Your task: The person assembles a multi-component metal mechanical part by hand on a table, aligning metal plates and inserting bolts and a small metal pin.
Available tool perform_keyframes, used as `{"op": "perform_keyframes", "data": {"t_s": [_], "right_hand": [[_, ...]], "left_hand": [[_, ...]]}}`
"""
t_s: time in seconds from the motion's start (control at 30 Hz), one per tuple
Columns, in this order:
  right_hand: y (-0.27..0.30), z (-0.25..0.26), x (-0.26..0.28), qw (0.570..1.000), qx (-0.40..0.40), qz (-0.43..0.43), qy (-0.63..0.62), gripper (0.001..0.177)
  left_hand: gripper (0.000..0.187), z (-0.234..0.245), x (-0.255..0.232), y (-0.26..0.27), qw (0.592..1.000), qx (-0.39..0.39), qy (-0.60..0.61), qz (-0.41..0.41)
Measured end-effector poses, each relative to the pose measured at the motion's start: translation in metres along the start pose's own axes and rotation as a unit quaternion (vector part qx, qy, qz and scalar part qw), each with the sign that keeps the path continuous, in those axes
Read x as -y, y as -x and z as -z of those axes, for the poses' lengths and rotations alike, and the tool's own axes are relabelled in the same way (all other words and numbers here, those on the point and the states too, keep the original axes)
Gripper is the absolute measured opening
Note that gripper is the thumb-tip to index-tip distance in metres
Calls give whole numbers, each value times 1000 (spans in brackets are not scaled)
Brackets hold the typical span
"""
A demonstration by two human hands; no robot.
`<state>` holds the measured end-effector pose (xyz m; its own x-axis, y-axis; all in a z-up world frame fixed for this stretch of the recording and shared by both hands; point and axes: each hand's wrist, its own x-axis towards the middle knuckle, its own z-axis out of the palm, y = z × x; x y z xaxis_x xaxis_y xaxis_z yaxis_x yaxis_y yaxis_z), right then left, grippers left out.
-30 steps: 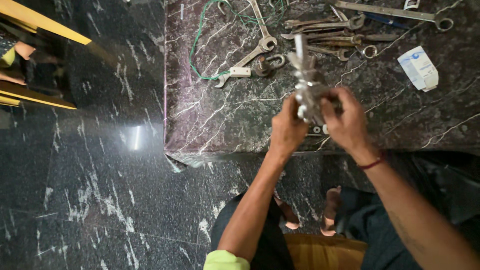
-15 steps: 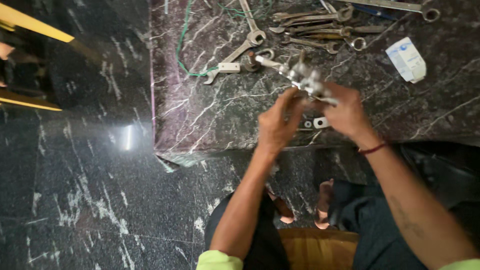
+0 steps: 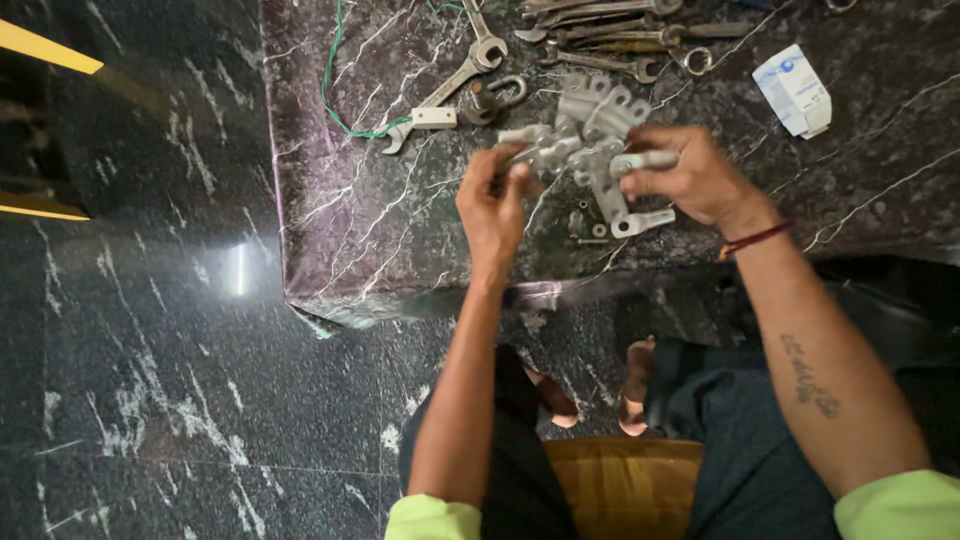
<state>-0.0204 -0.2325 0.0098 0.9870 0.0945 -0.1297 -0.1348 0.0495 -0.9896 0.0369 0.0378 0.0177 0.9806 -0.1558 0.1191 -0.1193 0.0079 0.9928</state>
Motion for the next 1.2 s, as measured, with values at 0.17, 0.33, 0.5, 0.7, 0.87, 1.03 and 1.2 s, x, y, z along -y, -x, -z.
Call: {"op": "perform_keyframes", "data": {"t_s": [0.17,0.33,0.5,0.7,0.87,1.03,1.2], "right_hand": [[-11,-19,1,979,-74,83,-170,52],[-9,-31,11,981,-84,74,-162,60],[-9,-43,11,968,-107,69,-216,63],[-12,-40,3,959,-139,80,-232,62],[-11,-42,6,959,-135,91,-232,65],[-9,-48,10,954,-113,91,-262,66],[-9,-50,16,952,-101,92,-274,68]], "left_hand": [[22,-13,14,0,968,-76,221,86],[23,-20,22,3,938,-105,309,114],[25,-28,26,4,905,-102,391,136],[42,-29,30,12,863,-51,469,180],[43,-36,41,18,841,-47,506,186],[40,-37,45,19,839,-39,513,175],[36,-38,37,18,825,-17,536,178]]}}
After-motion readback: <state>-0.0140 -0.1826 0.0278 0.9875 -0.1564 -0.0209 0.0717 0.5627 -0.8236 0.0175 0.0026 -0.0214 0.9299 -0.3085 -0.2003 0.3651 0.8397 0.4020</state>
